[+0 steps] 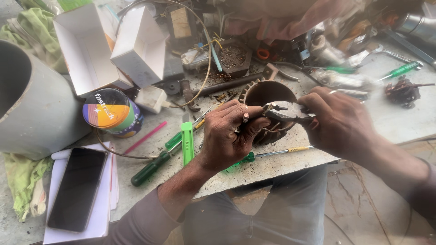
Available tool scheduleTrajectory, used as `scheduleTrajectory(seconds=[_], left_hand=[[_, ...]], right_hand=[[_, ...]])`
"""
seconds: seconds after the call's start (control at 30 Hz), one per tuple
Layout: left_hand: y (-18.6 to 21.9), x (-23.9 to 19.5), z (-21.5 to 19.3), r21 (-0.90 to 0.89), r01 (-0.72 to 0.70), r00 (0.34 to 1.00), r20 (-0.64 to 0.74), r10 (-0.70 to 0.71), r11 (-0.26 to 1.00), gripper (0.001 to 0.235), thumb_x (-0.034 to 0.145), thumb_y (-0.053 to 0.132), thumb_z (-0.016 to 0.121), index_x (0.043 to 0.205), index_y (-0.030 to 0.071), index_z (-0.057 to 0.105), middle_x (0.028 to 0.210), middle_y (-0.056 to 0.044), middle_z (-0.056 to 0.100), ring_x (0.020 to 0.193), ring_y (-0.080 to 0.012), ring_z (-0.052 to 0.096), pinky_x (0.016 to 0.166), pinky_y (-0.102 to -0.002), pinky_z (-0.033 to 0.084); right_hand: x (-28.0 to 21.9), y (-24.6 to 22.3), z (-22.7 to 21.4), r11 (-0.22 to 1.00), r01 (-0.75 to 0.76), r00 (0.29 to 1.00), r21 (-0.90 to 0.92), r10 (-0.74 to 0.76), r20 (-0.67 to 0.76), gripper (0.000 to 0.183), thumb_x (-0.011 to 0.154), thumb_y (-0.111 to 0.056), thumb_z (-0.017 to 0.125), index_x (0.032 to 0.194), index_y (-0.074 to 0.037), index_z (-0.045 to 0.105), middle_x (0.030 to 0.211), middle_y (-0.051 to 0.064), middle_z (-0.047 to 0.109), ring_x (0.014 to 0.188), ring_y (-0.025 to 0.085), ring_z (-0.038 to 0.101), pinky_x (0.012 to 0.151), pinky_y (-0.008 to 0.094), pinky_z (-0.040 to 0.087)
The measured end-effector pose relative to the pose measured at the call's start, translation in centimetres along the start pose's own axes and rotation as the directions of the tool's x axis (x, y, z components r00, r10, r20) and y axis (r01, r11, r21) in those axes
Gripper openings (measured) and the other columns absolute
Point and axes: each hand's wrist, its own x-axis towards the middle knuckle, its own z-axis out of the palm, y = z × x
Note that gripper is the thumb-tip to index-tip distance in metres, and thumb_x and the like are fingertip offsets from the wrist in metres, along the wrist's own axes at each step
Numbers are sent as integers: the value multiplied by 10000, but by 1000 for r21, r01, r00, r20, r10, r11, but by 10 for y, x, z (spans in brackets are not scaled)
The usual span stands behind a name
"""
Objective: The person strips insulation from copper wires using a knife and pliers, then inserts the wires into slots of a cylindrical stator component. The person repeats this process for multiple wires, occasionally using pliers to adjust or cut the wires.
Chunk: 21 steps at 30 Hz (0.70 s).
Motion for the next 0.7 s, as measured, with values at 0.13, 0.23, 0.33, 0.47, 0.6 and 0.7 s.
scheduleTrajectory(seconds=[0.13,0.23,0.33,0.47,0.6,0.7], left_hand=[[-1,-2,0,-124,144,989,33,-141,982,119,995,105,741,1087,29,731,884,-69,763,798,-146,729,690,-293,582],[-1,-5,1,-255,226,974,74,-214,940,123,1030,108,704,1108,15,725,905,-74,774,820,-126,751,696,-264,612],[-2,-9,3,-391,293,956,126,-264,873,130,1057,103,671,1125,1,714,937,-90,777,868,-128,763,743,-257,641],[-5,-10,4,-437,318,948,157,-277,841,141,1063,93,655,1154,-6,701,935,-99,780,886,-130,774,771,-259,663],[-6,-11,6,-461,329,944,156,-290,824,187,1060,99,654,1212,-1,698,924,-105,782,868,-128,773,758,-264,665],[-6,-11,6,-445,366,931,168,-325,817,199,1057,103,652,1220,1,705,896,-105,784,844,-126,766,729,-260,648]], right_hand=[[2,-8,-12,971,138,980,-196,-163,-113,270,892,-141,672,1154,-132,606,1033,82,686,744,239,640,623,379,525],[2,-10,-15,943,111,969,-313,-172,-176,186,952,-171,663,1133,-199,628,1064,36,715,690,231,621,588,420,488],[-4,-7,-16,976,44,996,-215,-61,-72,186,1001,-133,664,1182,-176,667,1095,41,735,531,144,552,426,307,435],[-13,-7,-15,987,49,992,-153,-66,-103,201,1060,-117,661,1257,-149,639,1098,39,701,615,144,578,469,310,452],[-13,-9,-15,985,8,993,-174,-28,-113,272,1015,-85,661,1279,-148,644,1039,50,698,552,151,552,440,321,442],[-10,-10,-16,983,-8,993,-182,-13,-115,306,1018,-63,649,1310,-154,637,1067,60,693,561,150,556,452,310,452]])
